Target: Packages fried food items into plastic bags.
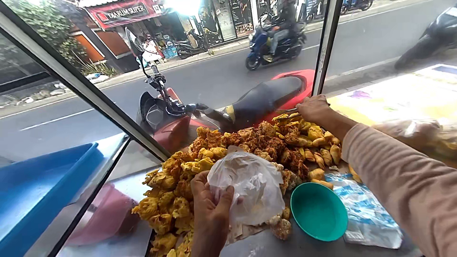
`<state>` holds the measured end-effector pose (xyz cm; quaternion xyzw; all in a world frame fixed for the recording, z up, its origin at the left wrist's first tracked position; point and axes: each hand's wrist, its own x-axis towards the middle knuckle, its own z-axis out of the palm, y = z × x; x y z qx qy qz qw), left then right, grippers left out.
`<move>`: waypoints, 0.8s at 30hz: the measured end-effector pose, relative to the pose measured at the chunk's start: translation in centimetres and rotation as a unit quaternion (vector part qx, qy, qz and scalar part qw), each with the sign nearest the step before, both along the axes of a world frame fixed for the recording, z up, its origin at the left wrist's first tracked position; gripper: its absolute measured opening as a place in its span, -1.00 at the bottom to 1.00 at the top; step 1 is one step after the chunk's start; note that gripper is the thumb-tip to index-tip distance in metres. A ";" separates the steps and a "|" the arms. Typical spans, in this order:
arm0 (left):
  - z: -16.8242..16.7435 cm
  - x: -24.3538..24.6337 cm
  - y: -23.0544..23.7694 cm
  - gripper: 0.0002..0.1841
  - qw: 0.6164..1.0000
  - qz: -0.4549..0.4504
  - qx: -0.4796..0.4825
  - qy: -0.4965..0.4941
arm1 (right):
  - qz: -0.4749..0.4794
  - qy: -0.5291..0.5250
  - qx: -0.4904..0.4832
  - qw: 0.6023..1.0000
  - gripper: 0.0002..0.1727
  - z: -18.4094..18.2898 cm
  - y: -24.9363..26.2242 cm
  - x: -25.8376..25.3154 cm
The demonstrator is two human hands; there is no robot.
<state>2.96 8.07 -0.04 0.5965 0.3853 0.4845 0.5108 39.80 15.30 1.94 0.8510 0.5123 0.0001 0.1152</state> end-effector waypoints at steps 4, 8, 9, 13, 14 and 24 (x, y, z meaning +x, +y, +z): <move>-0.4 1.8 1.3 -0.29 0.998 -0.033 0.046 0.016 | 0.010 0.002 -0.024 1.000 -0.84 -0.6 2.2 -0.3; -1.4 1.4 2.4 -0.56 0.989 -0.070 0.126 0.039 | 0.001 0.048 0.049 0.998 -0.81 -0.5 1.0 2.1; -1.5 1.2 2.7 -0.59 0.987 -0.078 0.132 0.046 | -0.010 0.067 0.064 0.996 -0.77 -0.6 0.4 3.0; -1.6 2.0 3.7 -0.62 0.988 -0.114 0.086 0.057 | -0.025 0.194 0.138 0.971 -0.62 -0.7 -2.6 6.2; -1.4 2.5 3.9 -0.62 0.989 -0.114 0.062 0.072 | -0.023 0.237 0.174 0.956 -0.62 -1.0 -3.4 6.9; 0.2 8.8 7.3 -0.60 0.987 -0.094 -0.122 0.032 | -0.042 0.646 0.311 0.696 -0.64 -1.4 -13.2 -1.5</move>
